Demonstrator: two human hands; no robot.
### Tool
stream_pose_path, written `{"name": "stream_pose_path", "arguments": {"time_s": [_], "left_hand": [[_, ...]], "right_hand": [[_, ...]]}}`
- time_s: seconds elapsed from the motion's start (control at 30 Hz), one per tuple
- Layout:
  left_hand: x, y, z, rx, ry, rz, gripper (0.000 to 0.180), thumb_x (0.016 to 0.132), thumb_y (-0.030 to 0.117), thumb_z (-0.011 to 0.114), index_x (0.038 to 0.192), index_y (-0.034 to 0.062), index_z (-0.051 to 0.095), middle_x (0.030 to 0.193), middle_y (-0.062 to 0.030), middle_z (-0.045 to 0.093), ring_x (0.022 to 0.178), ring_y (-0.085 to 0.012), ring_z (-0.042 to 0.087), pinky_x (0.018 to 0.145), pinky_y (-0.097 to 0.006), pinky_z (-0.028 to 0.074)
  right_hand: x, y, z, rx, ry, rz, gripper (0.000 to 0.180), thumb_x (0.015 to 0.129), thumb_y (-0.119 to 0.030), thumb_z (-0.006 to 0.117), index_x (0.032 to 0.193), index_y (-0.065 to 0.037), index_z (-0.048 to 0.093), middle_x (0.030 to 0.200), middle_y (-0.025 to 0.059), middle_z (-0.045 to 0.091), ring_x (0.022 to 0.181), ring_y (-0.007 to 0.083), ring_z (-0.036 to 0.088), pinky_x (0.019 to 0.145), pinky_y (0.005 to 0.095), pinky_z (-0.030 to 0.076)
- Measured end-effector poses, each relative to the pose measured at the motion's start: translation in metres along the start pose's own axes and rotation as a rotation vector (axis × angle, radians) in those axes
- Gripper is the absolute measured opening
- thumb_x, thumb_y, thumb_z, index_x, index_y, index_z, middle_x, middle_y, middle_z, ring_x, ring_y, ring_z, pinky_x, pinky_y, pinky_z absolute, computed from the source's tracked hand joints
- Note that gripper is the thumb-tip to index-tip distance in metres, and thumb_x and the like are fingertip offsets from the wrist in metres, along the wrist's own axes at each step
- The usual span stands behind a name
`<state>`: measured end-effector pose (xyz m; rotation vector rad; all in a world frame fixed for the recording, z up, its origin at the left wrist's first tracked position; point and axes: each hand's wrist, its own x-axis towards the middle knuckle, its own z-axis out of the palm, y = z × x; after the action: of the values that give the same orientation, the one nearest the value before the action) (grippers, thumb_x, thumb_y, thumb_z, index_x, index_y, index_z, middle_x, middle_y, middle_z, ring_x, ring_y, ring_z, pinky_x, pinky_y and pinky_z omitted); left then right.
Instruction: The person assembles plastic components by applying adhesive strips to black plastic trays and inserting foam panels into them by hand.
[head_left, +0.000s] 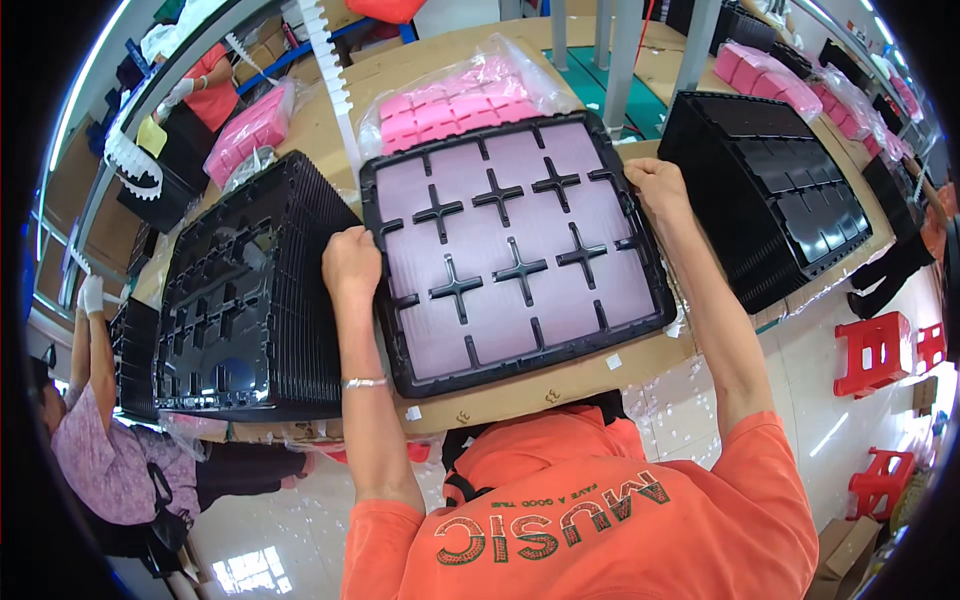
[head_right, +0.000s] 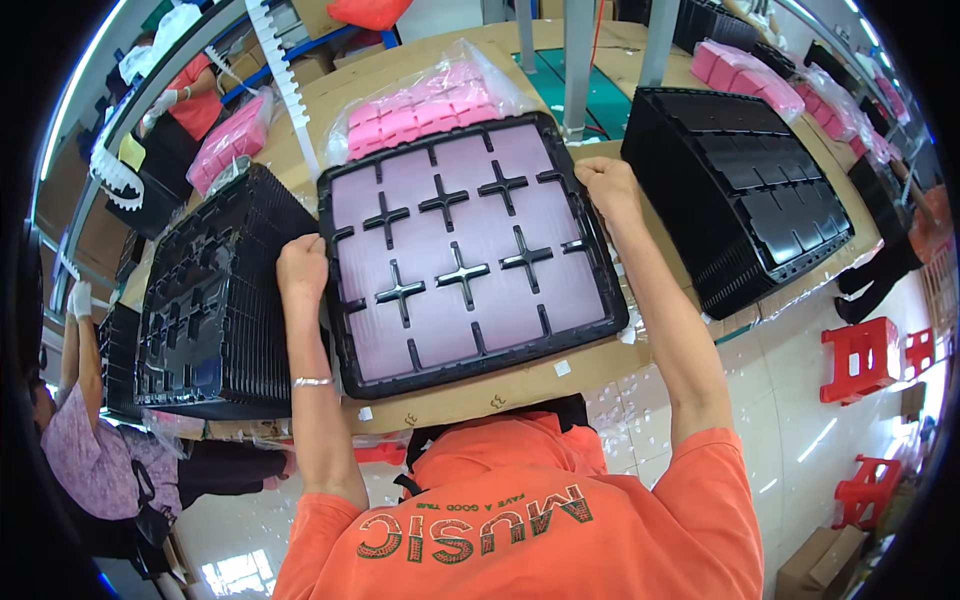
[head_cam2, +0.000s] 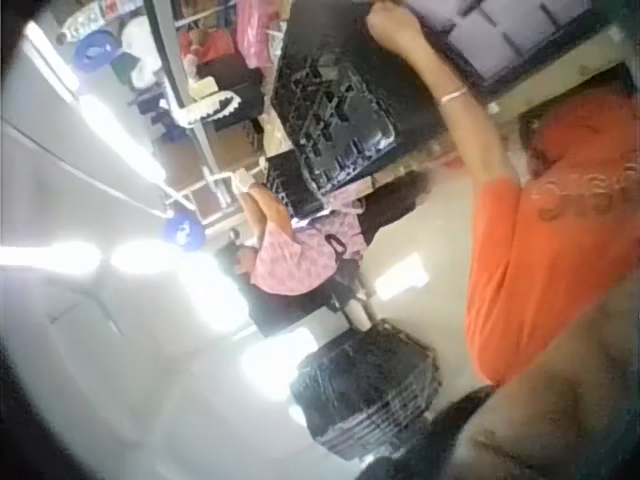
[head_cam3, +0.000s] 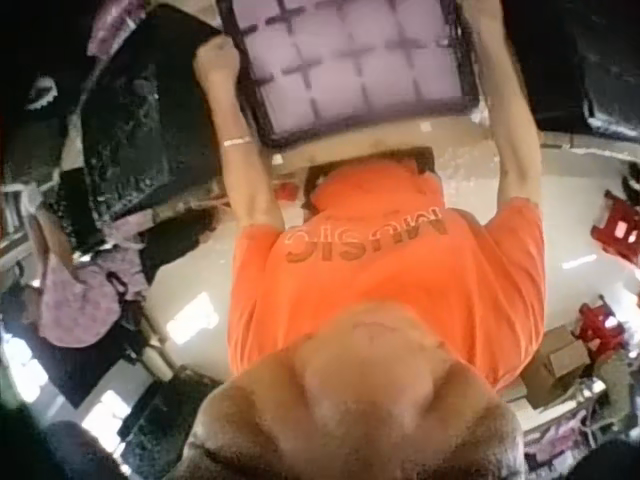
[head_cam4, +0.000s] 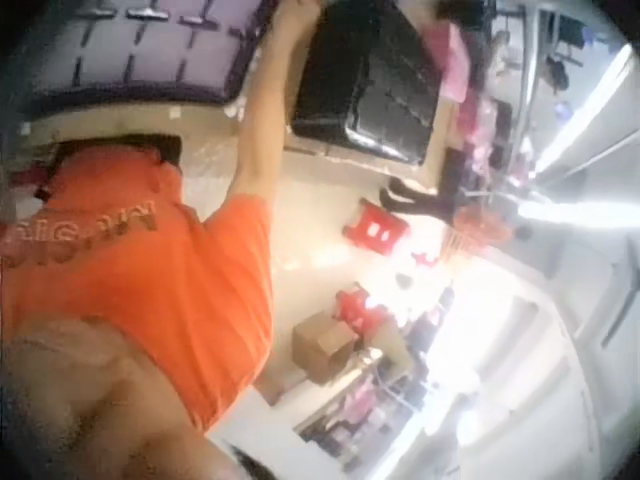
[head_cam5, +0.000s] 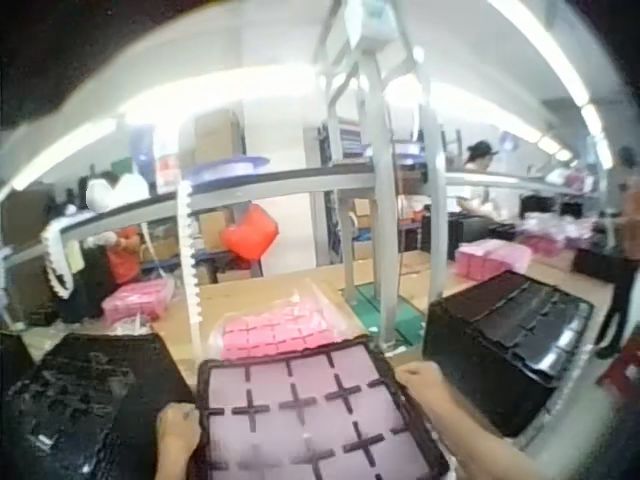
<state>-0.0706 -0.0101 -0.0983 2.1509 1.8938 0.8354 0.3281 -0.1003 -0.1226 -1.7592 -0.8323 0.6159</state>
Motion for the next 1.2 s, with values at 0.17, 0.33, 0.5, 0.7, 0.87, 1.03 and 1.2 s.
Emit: {"name": "stream_pose_path", "arguments": {"time_s": [0.17, 0.33, 0.5, 0.7, 0.87, 1.03, 1.2], "left_hand": [[0.001, 0.026, -0.078, -0.842, 0.209, -0.043, 0.032, 0.083, 0.007, 0.071, 0.112, -0.0032, 0.067, 0.094, -0.0066, 0.069, 0.077, -0.0144, 0.063, 0.068, -0.028, 0.051], [0.027, 0.117, -0.149, -1.19, 0.178, 0.294, 0.03, 0.09, 0.002, 0.063, 0.119, -0.0029, 0.063, 0.103, -0.0057, 0.067, 0.082, -0.0088, 0.061, 0.073, -0.023, 0.05], [0.021, 0.227, -0.127, -1.054, 0.116, 0.887, 0.024, 0.084, -0.005, 0.063, 0.107, -0.0001, 0.066, 0.098, -0.0042, 0.068, 0.085, -0.0116, 0.063, 0.079, -0.025, 0.05], [-0.041, 0.339, 0.003, -0.84, 0.236, 1.622, 0.021, 0.069, -0.002, 0.062, 0.09, 0.0037, 0.062, 0.091, -0.0092, 0.061, 0.086, -0.0268, 0.062, 0.077, -0.036, 0.052], [-0.064, 0.364, 0.089, -0.736, 0.176, 1.761, 0.022, 0.07, 0.008, 0.062, 0.091, 0.005, 0.056, 0.091, -0.0055, 0.054, 0.089, -0.022, 0.057, 0.083, -0.035, 0.05], [-0.059, 0.379, 0.13, -0.689, 0.141, 1.729, 0.02, 0.07, 0.008, 0.063, 0.089, 0.0054, 0.058, 0.09, -0.0038, 0.055, 0.09, -0.0202, 0.058, 0.082, -0.032, 0.052], [-0.056, 0.382, 0.143, -0.708, 0.086, 1.674, 0.019, 0.07, 0.007, 0.063, 0.088, 0.0045, 0.061, 0.092, -0.0038, 0.057, 0.091, -0.0211, 0.059, 0.079, -0.03, 0.054]], "right_hand": [[-0.039, -0.097, -0.075, 0.201, 0.17, -0.441, 0.027, 0.084, -0.02, 0.069, 0.103, 0.0, 0.071, 0.083, -0.0008, 0.065, 0.066, 0.0061, 0.051, 0.061, 0.0216, 0.039], [-0.052, -0.204, -0.192, 0.028, 0.331, -0.979, 0.024, 0.088, -0.013, 0.061, 0.107, 0.0, 0.069, 0.08, 0.0, 0.064, 0.059, 0.0052, 0.051, 0.05, 0.0206, 0.036], [-0.058, -0.207, -0.32, 0.355, 0.372, -0.608, 0.048, 0.096, -0.041, 0.056, 0.131, -0.008, 0.056, 0.111, 0.0059, 0.067, 0.099, 0.0142, 0.062, 0.088, 0.0253, 0.044], [-0.037, -0.091, -0.448, 0.666, 0.579, -0.497, 0.048, 0.102, -0.035, 0.04, 0.131, 0.002, 0.048, 0.113, 0.0158, 0.065, 0.102, 0.0279, 0.064, 0.096, 0.0413, 0.048], [-0.015, 0.049, -0.499, 0.569, 0.741, -0.192, 0.038, 0.095, -0.037, 0.053, 0.112, -0.005, 0.064, 0.095, 0.0045, 0.067, 0.078, 0.0151, 0.061, 0.07, 0.0294, 0.048], [0.021, 0.136, -0.525, 0.104, 0.946, 0.064, 0.037, 0.087, -0.05, 0.061, 0.1, -0.017, 0.071, 0.068, -0.004, 0.046, 0.056, 0.01, 0.04, 0.048, 0.027, 0.031], [0.057, 0.159, -0.546, -0.465, 0.963, -0.157, 0.032, 0.09, -0.029, 0.061, 0.111, -0.007, 0.07, 0.097, 0.0083, 0.07, 0.091, 0.0183, 0.064, 0.085, 0.0283, 0.047]]}}
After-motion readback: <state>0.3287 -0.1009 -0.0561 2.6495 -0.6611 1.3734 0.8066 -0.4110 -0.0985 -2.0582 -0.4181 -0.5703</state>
